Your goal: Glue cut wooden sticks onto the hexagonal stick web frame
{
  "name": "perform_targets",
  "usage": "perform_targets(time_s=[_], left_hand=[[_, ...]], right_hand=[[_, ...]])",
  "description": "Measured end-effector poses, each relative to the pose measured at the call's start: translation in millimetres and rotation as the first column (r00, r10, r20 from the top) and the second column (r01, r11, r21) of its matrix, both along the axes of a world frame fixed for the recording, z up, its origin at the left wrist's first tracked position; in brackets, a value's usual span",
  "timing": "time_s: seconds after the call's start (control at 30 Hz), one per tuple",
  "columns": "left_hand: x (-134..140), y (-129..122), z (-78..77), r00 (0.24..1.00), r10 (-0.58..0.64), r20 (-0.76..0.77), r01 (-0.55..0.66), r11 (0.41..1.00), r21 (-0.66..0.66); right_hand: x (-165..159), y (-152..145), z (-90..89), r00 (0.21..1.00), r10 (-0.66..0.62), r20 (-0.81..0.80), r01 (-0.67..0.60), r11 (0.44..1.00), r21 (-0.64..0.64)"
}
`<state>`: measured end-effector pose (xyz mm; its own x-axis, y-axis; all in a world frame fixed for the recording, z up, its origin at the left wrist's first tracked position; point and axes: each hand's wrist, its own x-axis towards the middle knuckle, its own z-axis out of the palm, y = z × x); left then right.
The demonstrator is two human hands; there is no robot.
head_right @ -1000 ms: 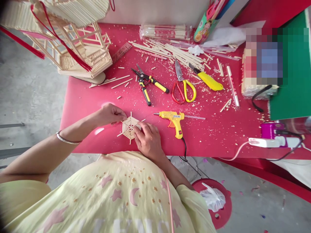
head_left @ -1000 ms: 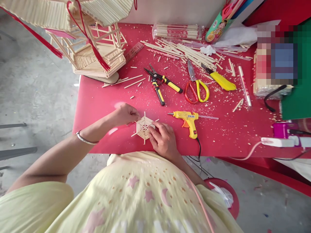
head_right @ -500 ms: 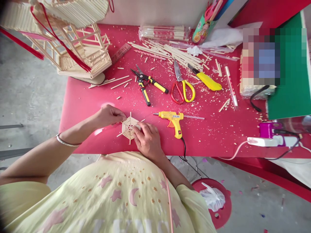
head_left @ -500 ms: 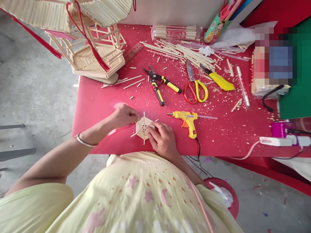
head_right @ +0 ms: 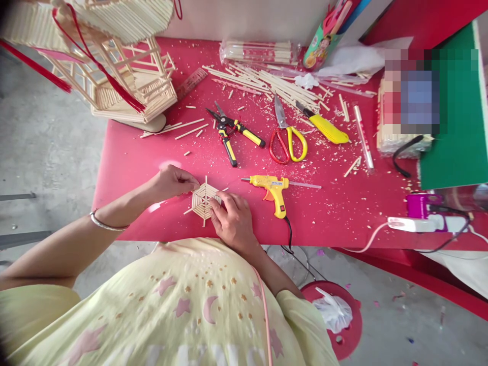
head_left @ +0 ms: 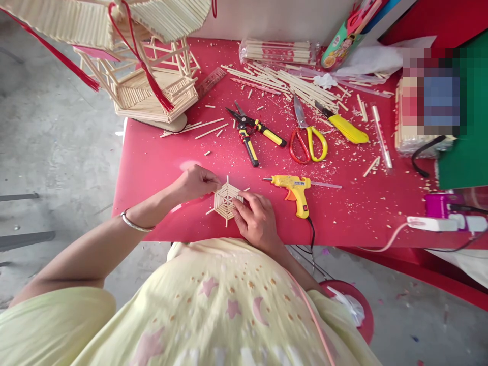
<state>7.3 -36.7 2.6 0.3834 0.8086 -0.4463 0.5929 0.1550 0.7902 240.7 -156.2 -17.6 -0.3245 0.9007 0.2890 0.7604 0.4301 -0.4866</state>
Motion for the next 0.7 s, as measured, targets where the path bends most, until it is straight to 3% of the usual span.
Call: perform_targets(time_s=[0.43, 0.7], left_hand=[[1.1, -1.4, 1.1, 0.999, -0.022, -0.029, 0.022, 0.999, 0.029], [-2.6, -3.1, -5.2, 0.999, -0.035, -0.005, 0.036, 0.997, 0.062]], right_hand=[[1.0, -0.1, -0.3, 1.000, 0.016, 0.025, -0.015, 1.000, -0.016], [-0.9, 0.9, 0.8, 0.992, 0.041, 0.121, -0.039, 0.999, -0.017]])
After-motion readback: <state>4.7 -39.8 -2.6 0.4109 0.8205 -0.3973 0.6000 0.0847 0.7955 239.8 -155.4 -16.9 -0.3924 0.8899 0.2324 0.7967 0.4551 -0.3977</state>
